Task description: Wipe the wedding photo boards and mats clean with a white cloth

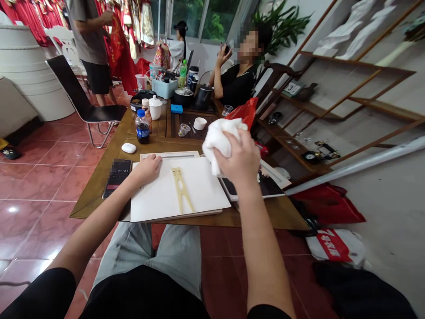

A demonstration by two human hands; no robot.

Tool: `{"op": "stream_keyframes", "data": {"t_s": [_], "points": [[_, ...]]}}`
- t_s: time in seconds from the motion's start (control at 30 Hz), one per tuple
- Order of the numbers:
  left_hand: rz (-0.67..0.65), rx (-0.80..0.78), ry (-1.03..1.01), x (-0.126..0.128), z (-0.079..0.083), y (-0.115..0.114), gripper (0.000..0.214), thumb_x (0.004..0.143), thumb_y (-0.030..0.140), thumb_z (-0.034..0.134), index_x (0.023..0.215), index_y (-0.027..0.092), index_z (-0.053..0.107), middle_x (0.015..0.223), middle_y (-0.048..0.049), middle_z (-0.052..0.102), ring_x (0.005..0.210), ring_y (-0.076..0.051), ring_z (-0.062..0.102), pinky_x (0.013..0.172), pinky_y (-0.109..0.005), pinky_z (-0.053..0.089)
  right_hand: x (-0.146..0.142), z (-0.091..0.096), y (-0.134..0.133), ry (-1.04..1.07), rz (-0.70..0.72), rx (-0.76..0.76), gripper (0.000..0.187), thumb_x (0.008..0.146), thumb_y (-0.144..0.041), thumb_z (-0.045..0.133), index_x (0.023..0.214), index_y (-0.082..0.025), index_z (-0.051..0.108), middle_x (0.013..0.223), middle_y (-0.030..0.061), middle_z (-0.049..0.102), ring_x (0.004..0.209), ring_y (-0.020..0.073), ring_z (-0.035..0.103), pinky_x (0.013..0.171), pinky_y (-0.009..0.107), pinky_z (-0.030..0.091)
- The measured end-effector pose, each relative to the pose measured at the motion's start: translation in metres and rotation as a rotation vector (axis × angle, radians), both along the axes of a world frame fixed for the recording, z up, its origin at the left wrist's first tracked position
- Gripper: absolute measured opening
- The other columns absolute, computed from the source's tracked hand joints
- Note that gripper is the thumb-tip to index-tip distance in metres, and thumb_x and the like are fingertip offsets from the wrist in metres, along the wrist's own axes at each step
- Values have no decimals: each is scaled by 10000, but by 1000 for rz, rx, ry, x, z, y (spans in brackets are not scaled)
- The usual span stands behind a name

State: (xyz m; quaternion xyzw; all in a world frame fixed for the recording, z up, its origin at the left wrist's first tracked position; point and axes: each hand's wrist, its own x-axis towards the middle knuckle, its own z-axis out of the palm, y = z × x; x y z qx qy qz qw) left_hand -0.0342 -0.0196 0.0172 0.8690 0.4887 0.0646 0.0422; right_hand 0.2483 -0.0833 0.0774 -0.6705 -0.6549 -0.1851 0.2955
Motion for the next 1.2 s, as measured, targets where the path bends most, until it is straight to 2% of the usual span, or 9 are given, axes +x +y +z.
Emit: {"op": "stream_keyframes", "data": {"t_s": [0.17, 0.43, 0.53, 0.6, 0.7, 0.77, 0.83, 1.07, 1.2], "points": [[-7, -2, -2, 0, -1, 0, 344, 983, 102, 369, 1219, 100, 618, 1218, -206, 652, 1177, -324, 620, 1019, -459, 482, 55, 0, 2, -241, -86, -187, 501, 916, -425, 680, 1317, -126, 704, 1428, 245, 574, 1166, 392, 551, 921, 508, 375], [0, -5, 2, 0, 0, 1, 341, 985, 104, 367, 1219, 104, 616, 1213, -201, 655, 1174, -319, 625, 1012, -456, 484, 107, -51, 8, -200, -94, -486, 508, 857, -490, 683, 1277, -208, 730, 1385, 200, 617, 1104, 370, 587, 904, 521, 402], [4, -3, 2, -1, 1, 0, 338, 986, 104, 367, 1215, 107, 615, 1210, -198, 655, 1172, -314, 626, 1012, -456, 484, 97, -50, -13, -137, -89, -417, 604, 818, -572, 690, 1314, -229, 701, 1484, 209, 553, 1221, 416, 559, 974, 588, 382], [9, 3, 6, -1, 1, 0, 334, 989, 109, 365, 1209, 109, 616, 1213, -195, 655, 1171, -311, 627, 1013, -460, 483, 79, -43, -38, -104, -47, -233, 551, 865, -563, 626, 1288, -220, 700, 1457, 202, 581, 1250, 400, 566, 1000, 562, 378], [13, 8, 23, 0, 1, 0, 334, 992, 115, 364, 1215, 107, 613, 1222, -193, 655, 1177, -309, 625, 1017, -462, 479, 46, -39, -86, 71, -11, -65, 360, 931, -496, 510, 948, -212, 730, 1020, 147, 743, 958, 303, 684, 819, 415, 459], [14, 5, 30, 0, 3, -1, 336, 993, 119, 364, 1222, 109, 609, 1229, -192, 656, 1182, -307, 625, 1022, -465, 476, 27, -45, -115, 207, -128, -158, 354, 905, -547, 534, 774, -249, 675, 777, 79, 717, 684, 241, 643, 616, 353, 407], [20, 1, 32, 1, 5, -1, 338, 996, 124, 361, 1223, 111, 610, 1232, -190, 659, 1183, -306, 628, 1027, -467, 473, 13, -57, -134, 306, -222, -265, 397, 870, -604, 562, 691, -259, 639, 632, 45, 661, 570, 216, 583, 544, 332, 353], [66, -4, 6, 1, 7, -1, 361, 1028, 212, 343, 1239, 143, 627, 1230, -169, 672, 1154, -299, 645, 1017, -452, 480, 2, -107, -133, 973, -87, -231, 541, 745, -758, 688, 763, -217, 670, 610, 41, 652, 608, 207, 617, 596, 310, 467], [82, 6, -4, -2, 14, 0, 371, 1029, 214, 334, 1226, 152, 643, 1227, -159, 675, 1191, -298, 620, 1066, -460, 447, -1, -121, -122, 1117, -55, -177, 630, 692, -822, 697, 790, -201, 648, 617, 32, 639, 574, 179, 597, 538, 288, 460]]}}
